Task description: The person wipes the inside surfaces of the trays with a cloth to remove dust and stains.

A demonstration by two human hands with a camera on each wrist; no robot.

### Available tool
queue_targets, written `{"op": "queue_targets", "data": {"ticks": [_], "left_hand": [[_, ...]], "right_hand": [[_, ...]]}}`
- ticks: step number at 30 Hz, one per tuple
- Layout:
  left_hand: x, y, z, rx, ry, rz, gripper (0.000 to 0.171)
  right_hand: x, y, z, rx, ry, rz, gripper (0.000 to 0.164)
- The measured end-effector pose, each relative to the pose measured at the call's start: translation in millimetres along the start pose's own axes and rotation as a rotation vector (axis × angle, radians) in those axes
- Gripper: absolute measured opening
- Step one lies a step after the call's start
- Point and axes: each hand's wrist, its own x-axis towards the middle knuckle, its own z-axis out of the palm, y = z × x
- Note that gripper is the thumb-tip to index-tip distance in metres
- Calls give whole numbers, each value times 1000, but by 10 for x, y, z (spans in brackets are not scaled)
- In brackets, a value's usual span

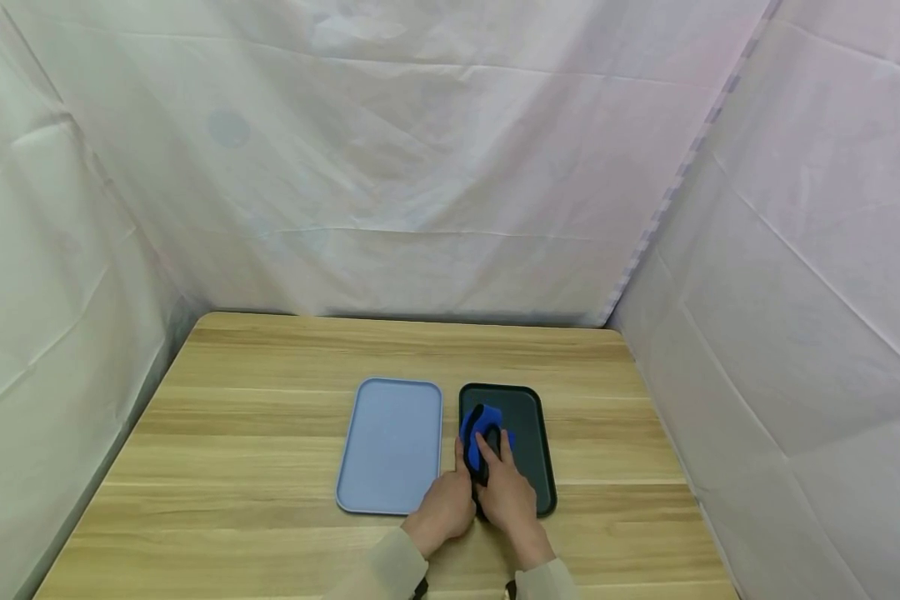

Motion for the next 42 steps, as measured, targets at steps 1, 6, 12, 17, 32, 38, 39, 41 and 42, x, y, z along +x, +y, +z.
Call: {"op": "queue_targets", "data": {"ticks": [1,6,12,17,32,38,39,41,42], "left_hand": [[1,1,-1,-4,-3,-5,90],[-7,5,-10,-55,-24,-28,92],[-9,6,2,-62,-27,-27,93],[2,5,10,-62,-38,-34,96],[6,16,-22,-72,-71,-50,100],[2,8,-6,-88,-69,-54,102],[-1,8,-7,-92,-67,-55,102],[-5,7,-7,-94,-66,-58,102],[-6,6,-7,-95,-65,-58,102]], "right_hand": [[-5,7,2,4,3,-7,80],[-27,68,5,13,3,-45,82],[-38,166,-35,1,-42,-81,84],[-38,242,-96,-4,-73,-112,84],[-25,443,-230,-5,-100,-192,82],[-40,527,-285,-3,-112,-202,83],[-42,542,-294,-4,-112,-204,83],[-45,573,-307,-2,-111,-204,83],[-44,589,-310,-4,-110,-205,84]]}}
